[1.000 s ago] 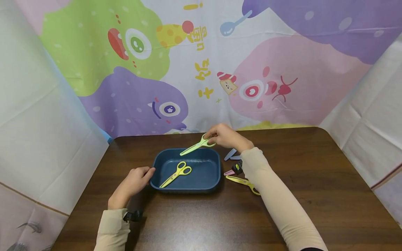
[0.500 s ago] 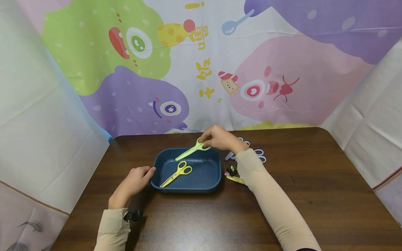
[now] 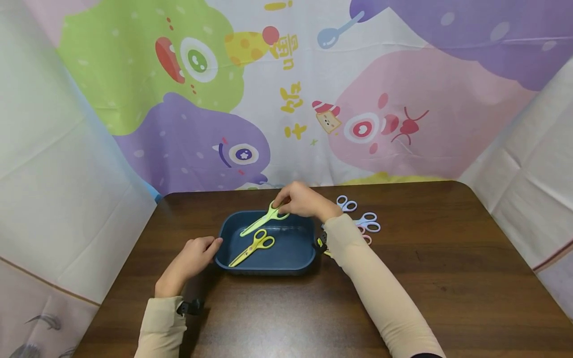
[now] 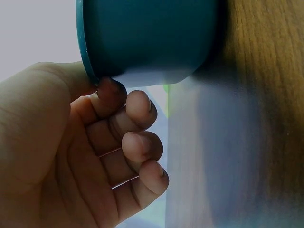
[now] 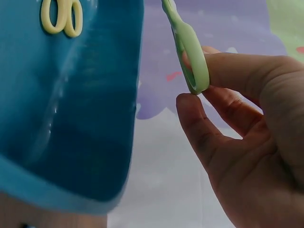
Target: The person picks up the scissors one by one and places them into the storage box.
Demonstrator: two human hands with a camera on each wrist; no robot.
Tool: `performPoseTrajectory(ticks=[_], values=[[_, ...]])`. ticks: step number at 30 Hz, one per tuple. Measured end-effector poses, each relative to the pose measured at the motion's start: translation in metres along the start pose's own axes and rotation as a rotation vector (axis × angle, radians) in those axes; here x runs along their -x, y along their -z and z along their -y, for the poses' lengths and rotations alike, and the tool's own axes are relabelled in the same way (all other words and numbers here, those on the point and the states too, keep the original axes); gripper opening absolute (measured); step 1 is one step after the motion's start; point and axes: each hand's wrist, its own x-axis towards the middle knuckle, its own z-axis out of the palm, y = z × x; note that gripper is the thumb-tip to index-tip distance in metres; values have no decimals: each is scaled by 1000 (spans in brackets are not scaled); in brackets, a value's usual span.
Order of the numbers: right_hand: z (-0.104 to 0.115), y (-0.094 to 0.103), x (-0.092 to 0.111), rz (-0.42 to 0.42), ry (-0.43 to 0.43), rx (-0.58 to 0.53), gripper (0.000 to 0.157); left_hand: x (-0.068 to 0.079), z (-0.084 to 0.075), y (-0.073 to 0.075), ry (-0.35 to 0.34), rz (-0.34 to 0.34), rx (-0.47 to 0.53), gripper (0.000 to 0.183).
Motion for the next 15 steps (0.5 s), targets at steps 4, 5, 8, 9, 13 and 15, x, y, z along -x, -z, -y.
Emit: performPoseTrajectory(ticks=[4, 5, 8, 9, 13, 15], values=[[1, -6, -4, 17, 10, 7, 16, 0, 0, 0, -5, -5, 3, 41], [1, -7, -5, 21, 11, 8, 16, 0, 0, 0, -7, -7, 4, 41], [0, -11, -7, 33, 5, 6, 16, -1, 0, 0, -1, -8, 4, 41], [1, -13, -7, 38, 3, 2, 16, -1, 1, 0, 1, -6, 5, 41], [1, -16, -9, 50, -6, -15, 16, 0, 1, 0, 7, 5, 9, 41], [1, -17, -10, 51, -3, -18, 16, 0, 0, 0, 8, 5, 10, 41]])
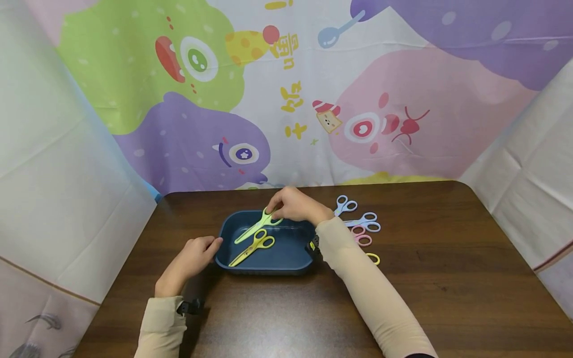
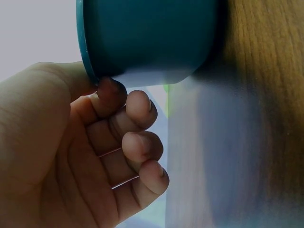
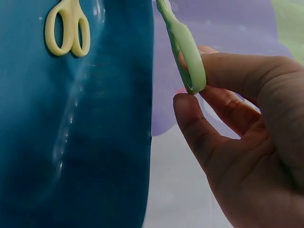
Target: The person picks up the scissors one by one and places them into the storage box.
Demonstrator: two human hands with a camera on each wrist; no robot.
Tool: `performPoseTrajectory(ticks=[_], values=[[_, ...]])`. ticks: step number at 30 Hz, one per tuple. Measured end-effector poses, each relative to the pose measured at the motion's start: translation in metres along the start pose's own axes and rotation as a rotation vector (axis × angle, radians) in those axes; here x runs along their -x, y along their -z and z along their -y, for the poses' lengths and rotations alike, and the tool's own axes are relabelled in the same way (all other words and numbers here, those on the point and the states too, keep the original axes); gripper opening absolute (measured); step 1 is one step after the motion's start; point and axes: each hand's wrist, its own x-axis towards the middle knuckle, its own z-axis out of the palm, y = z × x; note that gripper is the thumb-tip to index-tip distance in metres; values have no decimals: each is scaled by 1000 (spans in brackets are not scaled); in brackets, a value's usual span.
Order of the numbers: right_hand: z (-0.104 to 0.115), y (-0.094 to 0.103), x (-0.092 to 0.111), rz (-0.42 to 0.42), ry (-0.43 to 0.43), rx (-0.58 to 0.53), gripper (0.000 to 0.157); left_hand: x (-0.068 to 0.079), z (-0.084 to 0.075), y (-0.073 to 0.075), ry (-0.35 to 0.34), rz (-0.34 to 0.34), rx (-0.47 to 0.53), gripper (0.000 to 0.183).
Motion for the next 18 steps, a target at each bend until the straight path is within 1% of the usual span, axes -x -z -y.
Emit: performPoseTrajectory(ticks=[10, 18], values=[[2, -8, -6, 29, 10, 22, 18, 2, 0, 0, -4, -4, 0, 41], [6, -13, -10, 39, 27, 5, 18, 0, 0, 0, 8, 0, 1, 41]])
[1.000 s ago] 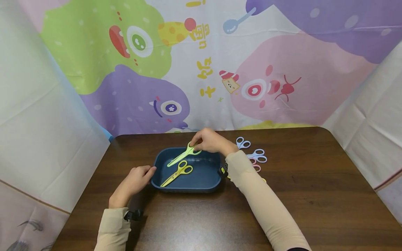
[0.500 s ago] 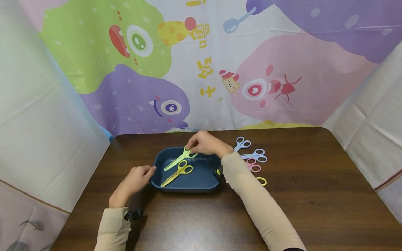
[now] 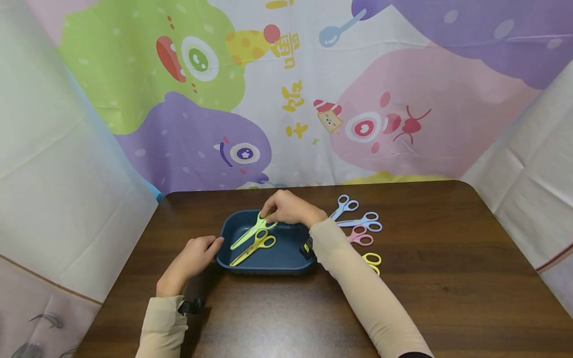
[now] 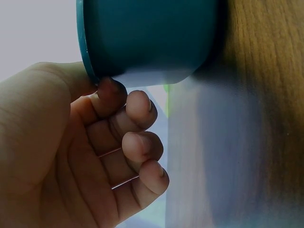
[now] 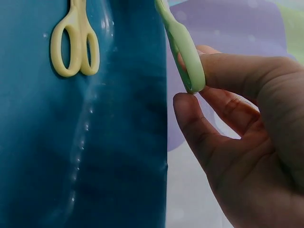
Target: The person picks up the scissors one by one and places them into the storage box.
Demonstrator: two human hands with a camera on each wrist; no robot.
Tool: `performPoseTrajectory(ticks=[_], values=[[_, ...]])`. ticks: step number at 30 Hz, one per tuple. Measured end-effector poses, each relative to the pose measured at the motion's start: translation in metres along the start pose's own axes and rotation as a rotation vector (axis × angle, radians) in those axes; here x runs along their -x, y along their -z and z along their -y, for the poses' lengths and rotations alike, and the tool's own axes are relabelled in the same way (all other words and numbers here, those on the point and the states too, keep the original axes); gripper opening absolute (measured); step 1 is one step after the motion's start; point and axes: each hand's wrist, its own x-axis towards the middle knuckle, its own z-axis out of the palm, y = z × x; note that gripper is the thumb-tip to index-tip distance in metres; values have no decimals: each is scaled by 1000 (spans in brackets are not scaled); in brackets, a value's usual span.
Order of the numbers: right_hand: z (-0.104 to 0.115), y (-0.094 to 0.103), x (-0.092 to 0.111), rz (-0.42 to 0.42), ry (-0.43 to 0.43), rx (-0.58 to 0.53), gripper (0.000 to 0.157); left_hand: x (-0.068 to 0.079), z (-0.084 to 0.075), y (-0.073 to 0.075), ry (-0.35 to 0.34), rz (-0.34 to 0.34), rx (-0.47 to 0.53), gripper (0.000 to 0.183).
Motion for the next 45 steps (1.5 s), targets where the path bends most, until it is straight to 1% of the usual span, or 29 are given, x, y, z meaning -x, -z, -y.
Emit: performPoseTrajectory(ticks=[4, 11, 15, 23, 32, 40, 45], values=[[-2, -4, -2, 10, 4, 1, 18, -1, -1, 1, -9, -1, 4, 41], [-4, -10, -4, 10, -20, -22, 17, -3, -3, 2, -21, 3, -3, 41], [-5, -13, -5, 21, -2, -19, 18, -3, -3, 2, -25, 3, -1, 42], [-1, -18, -8, 46, 6, -10, 16, -1, -2, 3, -19, 2, -4, 41], [6, -23, -14, 44, 17, 37, 16, -1, -1, 2, -20, -4, -6, 41], [8, -30, -17, 48, 18, 66, 14, 0, -1, 0, -2, 7, 4, 41], [8, -35, -18, 55, 26, 68, 13, 0, -1, 0, -5, 1, -2, 41]])
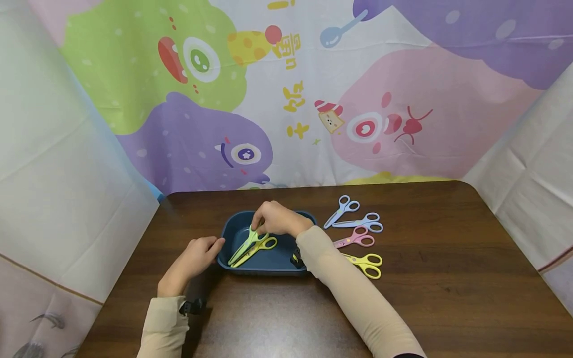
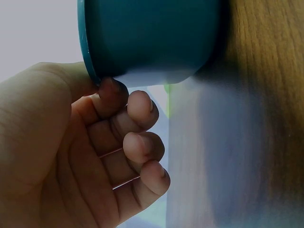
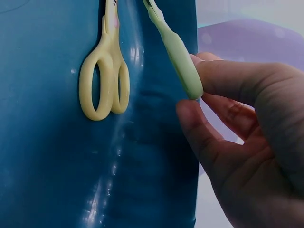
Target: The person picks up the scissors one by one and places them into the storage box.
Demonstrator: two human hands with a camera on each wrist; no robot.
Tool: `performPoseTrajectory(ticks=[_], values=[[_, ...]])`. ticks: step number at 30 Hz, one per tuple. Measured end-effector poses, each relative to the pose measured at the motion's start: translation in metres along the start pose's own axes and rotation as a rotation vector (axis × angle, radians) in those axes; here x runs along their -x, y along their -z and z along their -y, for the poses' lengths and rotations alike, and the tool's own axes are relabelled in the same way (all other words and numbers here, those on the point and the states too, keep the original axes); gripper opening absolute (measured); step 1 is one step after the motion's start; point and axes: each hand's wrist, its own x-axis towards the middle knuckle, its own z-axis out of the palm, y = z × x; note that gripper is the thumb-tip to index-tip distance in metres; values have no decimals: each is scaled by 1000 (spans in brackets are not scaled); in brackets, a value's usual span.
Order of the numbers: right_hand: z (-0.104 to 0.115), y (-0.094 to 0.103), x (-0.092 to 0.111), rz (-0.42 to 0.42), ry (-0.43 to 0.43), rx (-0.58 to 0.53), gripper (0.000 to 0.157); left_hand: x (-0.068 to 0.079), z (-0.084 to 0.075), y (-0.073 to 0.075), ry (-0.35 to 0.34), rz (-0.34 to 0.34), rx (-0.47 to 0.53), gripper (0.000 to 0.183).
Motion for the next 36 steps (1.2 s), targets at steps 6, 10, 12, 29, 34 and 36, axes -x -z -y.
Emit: performPoseTrajectory(ticks=[6, 10, 12, 29, 34, 36], values=[[-1, -3, 0, 3, -5, -8, 12, 0, 1, 0, 0, -3, -26, 41], [0, -3, 1, 11, -22, -7, 12, 0, 1, 0, 1, 4, -41, 44], [0, -3, 1, 16, -31, -4, 11, 0, 0, 0, 1, 5, -43, 46], [0, -8, 2, 80, -80, 22, 22, -2, 0, -1, -18, -2, -38, 47], [-2, -7, 2, 97, -64, 20, 24, -1, 0, -1, -19, 0, -37, 47], [-2, -6, 3, 104, -58, 8, 25, -1, -1, 0, -15, -1, -37, 47]])
